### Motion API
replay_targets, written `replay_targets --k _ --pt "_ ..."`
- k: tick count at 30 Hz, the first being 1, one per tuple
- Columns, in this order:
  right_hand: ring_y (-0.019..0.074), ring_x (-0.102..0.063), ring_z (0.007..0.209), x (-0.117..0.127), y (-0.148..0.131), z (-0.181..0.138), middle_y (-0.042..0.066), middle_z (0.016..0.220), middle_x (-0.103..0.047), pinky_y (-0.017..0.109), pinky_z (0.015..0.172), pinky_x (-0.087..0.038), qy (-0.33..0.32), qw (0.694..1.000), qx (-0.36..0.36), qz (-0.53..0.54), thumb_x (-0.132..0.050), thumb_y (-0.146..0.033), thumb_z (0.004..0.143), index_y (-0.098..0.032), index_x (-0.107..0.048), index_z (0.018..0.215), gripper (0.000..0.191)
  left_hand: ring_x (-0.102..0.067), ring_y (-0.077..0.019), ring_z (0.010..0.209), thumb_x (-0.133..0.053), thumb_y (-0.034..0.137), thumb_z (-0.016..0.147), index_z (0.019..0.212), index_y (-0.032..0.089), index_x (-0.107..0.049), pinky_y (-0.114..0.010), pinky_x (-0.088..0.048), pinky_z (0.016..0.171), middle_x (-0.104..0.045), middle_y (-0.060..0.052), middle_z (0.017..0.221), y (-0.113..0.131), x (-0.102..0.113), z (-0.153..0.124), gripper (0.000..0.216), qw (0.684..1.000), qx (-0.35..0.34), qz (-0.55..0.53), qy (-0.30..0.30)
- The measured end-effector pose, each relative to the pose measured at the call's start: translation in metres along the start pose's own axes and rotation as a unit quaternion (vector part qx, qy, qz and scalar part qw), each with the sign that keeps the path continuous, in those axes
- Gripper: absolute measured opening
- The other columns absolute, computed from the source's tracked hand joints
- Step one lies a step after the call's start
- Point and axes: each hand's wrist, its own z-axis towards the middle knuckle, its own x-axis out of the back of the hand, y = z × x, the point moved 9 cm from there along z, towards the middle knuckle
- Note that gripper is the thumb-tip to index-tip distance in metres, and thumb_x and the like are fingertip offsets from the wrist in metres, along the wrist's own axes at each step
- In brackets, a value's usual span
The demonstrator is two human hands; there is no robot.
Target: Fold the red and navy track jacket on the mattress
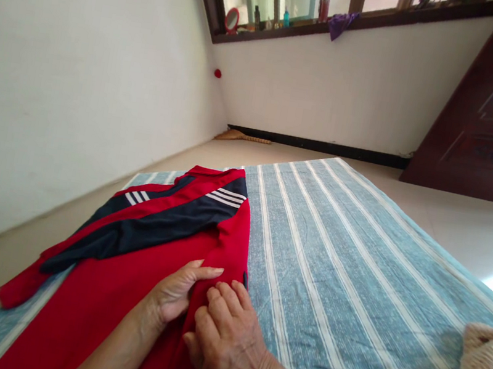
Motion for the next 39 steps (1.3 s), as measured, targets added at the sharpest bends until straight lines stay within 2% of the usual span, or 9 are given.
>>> replay_targets --k 6,10,15,20,24,28,32,39 --pt "0.0288 -0.049 0.123 -0.004 0.011 -0.003 0.015 0.121 -0.062 0.05 0.105 -0.039 -0.016 0.999 -0.03 -0.014 -0.054 -0.027 0.09 -0.016 -0.06 0.107 0.021 -0.063 -0.0146 0.054 -0.076 0.01 0.058 0.063 0.017 -0.057 -0.026 -0.049 0.059 -0.066 0.0 0.059 -0.005 -0.002 0.005 0.021 0.999 0.018 0.008 -0.039" --pt "0.0326 -0.043 0.13 -0.011 0.012 -0.005 0.019 0.129 -0.057 0.054 0.107 -0.036 -0.049 0.998 -0.043 -0.008 -0.059 -0.03 0.086 -0.014 -0.058 0.112 0.031 -0.064 -0.0148 0.056 -0.073 0.009 0.06 0.062 0.017 -0.056 -0.025 -0.05 0.061 -0.067 0.0 0.061 -0.007 0.001 0.007 0.019 0.999 0.029 -0.004 -0.037" --pt "0.0321 -0.033 0.138 -0.017 0.012 -0.005 0.021 0.141 -0.045 0.055 0.108 -0.035 -0.102 0.993 -0.048 0.035 -0.059 -0.035 0.084 -0.014 -0.055 0.118 0.04 -0.066 -0.0159 0.06 -0.072 0.008 0.063 0.065 0.017 -0.056 -0.027 -0.052 0.064 -0.067 -0.001 0.064 -0.01 0.002 0.007 0.018 0.999 0.041 -0.011 -0.034" --pt "0.0324 -0.027 0.14 -0.021 0.015 -0.006 0.022 0.146 -0.039 0.055 0.11 -0.033 -0.116 0.99 -0.055 0.064 -0.063 -0.035 0.08 -0.013 -0.053 0.121 0.048 -0.067 -0.0179 0.065 -0.072 0.01 0.064 0.072 0.018 -0.058 -0.029 -0.053 0.068 -0.068 -0.001 0.067 -0.015 0.005 0.009 0.019 0.997 0.057 -0.033 -0.031" --pt "0.0328 -0.029 0.139 -0.024 0.017 -0.009 0.021 0.146 -0.039 0.055 0.11 -0.031 -0.113 0.989 -0.061 0.069 -0.063 -0.037 0.08 -0.014 -0.052 0.122 0.05 -0.068 -0.0182 0.067 -0.07 0.009 0.066 0.07 0.017 -0.059 -0.028 -0.052 0.07 -0.069 -0.002 0.068 -0.021 -0.002 0.007 0.014 0.991 0.088 -0.078 -0.068" --pt "0.0321 -0.033 0.137 -0.023 0.019 -0.01 0.021 0.141 -0.044 0.054 0.11 -0.033 -0.1 0.991 -0.056 0.067 -0.062 -0.037 0.082 -0.014 -0.054 0.119 0.045 -0.07 -0.0231 0.08 -0.069 0.015 0.07 0.075 0.016 -0.063 -0.032 -0.053 0.078 -0.072 -0.006 0.076 -0.024 -0.011 0.0 0.008 0.982 0.115 -0.096 -0.111" --pt "0.0323 -0.034 0.137 -0.021 0.023 -0.009 0.021 0.138 -0.047 0.055 0.11 -0.033 -0.082 0.994 -0.052 0.056 -0.06 -0.038 0.085 -0.012 -0.055 0.119 0.043 -0.07 -0.0271 0.089 -0.065 0.024 0.074 0.085 0.013 -0.066 -0.035 -0.052 0.081 -0.073 -0.011 0.083 -0.031 -0.023 -0.011 0.016 0.967 0.169 -0.111 -0.154" --pt "0.0333 -0.032 0.138 -0.029 0.029 -0.011 0.023 0.141 -0.044 0.053 0.11 -0.032 -0.134 0.988 -0.067 0.032 -0.058 -0.045 0.088 -0.008 -0.055 0.124 0.051 -0.069 -0.0268 0.09 -0.061 0.027 0.081 0.098 0.012 -0.067 -0.037 -0.052 0.083 -0.074 -0.011 0.083 -0.033 -0.025 -0.017 0.024 0.968 0.17 -0.129 -0.129"
